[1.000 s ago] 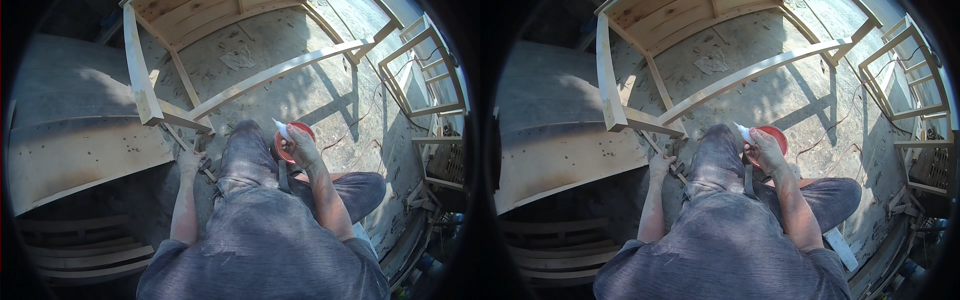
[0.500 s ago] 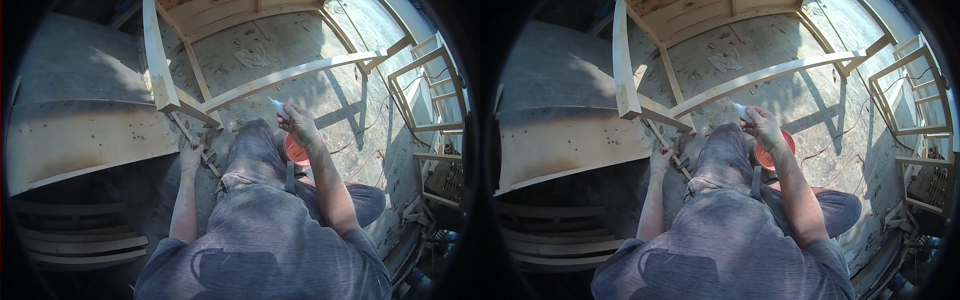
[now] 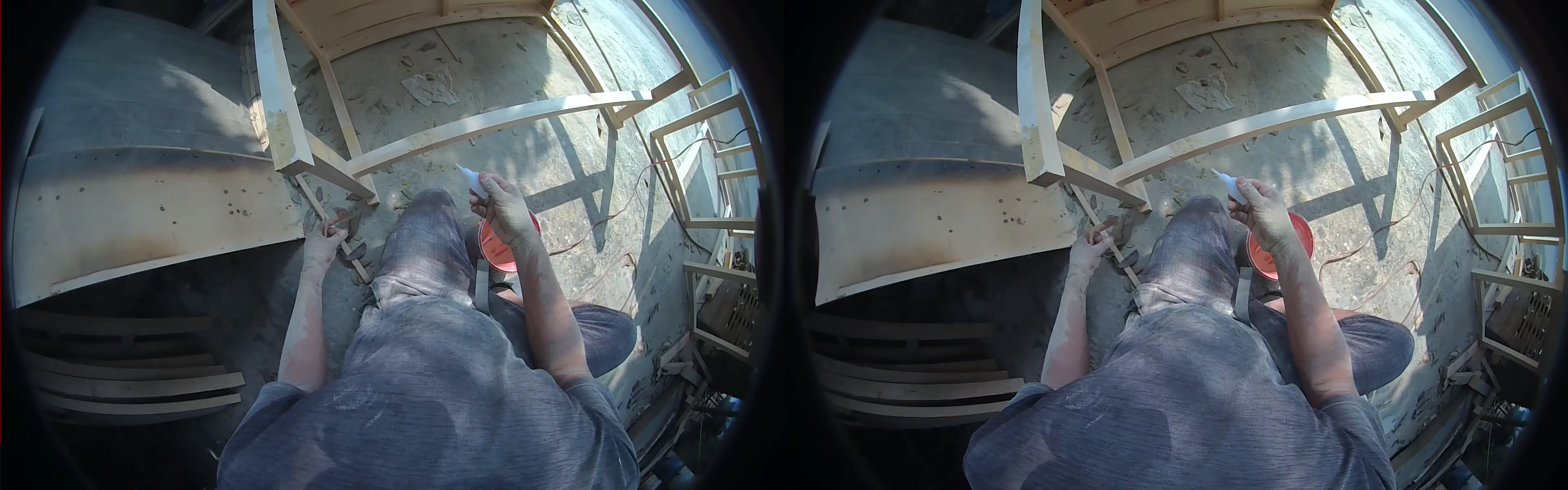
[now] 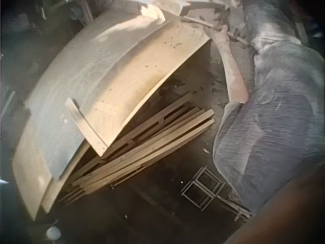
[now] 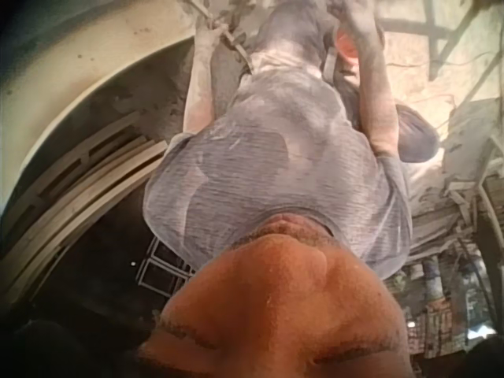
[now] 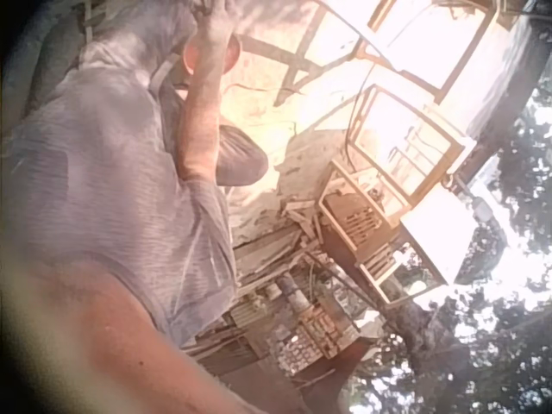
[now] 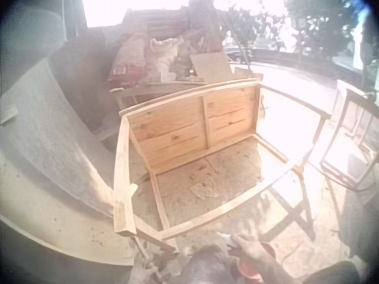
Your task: Assembling a wooden furniture frame by applying adhesive to joints and then sanding the surfaces with a power sander.
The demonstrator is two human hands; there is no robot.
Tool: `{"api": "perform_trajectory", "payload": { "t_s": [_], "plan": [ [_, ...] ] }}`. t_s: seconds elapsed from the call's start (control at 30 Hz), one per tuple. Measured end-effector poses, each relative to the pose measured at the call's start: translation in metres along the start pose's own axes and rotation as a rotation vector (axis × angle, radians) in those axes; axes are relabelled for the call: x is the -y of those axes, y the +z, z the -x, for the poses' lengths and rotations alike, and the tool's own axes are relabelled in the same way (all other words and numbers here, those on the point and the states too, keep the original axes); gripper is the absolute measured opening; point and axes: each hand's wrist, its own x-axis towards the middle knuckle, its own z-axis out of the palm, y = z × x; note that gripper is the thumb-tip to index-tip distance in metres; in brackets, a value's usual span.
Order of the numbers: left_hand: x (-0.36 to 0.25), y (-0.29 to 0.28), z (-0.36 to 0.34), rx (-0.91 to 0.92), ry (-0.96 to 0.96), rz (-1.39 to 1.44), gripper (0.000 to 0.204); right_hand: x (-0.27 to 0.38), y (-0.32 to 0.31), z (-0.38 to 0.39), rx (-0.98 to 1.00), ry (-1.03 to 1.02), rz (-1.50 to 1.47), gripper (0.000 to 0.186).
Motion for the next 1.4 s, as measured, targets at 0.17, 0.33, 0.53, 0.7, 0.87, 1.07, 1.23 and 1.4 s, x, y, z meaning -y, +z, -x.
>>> {"api": "perform_trajectory", "payload": {
  "t_s": [0.17,0.33,0.53,0.7,0.87,1.07,1.23,1.4],
  "plan": [
    [-0.008,0.001,-0.009,-0.159,-0.104,-0.189,0.043,0.001,0.003,0.002,-0.005,-0.011,0.021,0.033],
    [-0.018,0.012,-0.006,-0.264,-0.078,-0.399,0.050,0.000,0.001,0.007,-0.022,0.007,0.023,0.033],
    [0.002,0.007,-0.007,-0.232,-0.010,-0.144,0.024,-0.004,0.003,0.006,-0.001,0.015,0.005,0.034],
    [-0.016,0.012,0.006,-0.105,-0.007,0.098,0.029,-0.008,-0.003,0.005,0.016,0.002,-0.027,0.036],
    [-0.023,0.007,0.008,0.036,-0.058,0.211,0.031,-0.005,-0.001,0.004,0.009,0.025,-0.095,0.037],
    [-0.039,0.012,0.028,-0.215,0.144,-0.954,0.025,0.007,0.022,-0.007,-0.018,-0.056,0.070,0.042],
    [-0.080,-0.002,0.035,-0.460,0.040,-0.755,0.030,0.023,0.035,-0.044,-0.080,-0.175,0.365,0.041],
    [-0.161,-0.023,0.036,-0.689,0.391,-0.214,0.026,0.035,0.041,-0.074,-0.055,-0.245,0.508,0.036]
  ]
}}
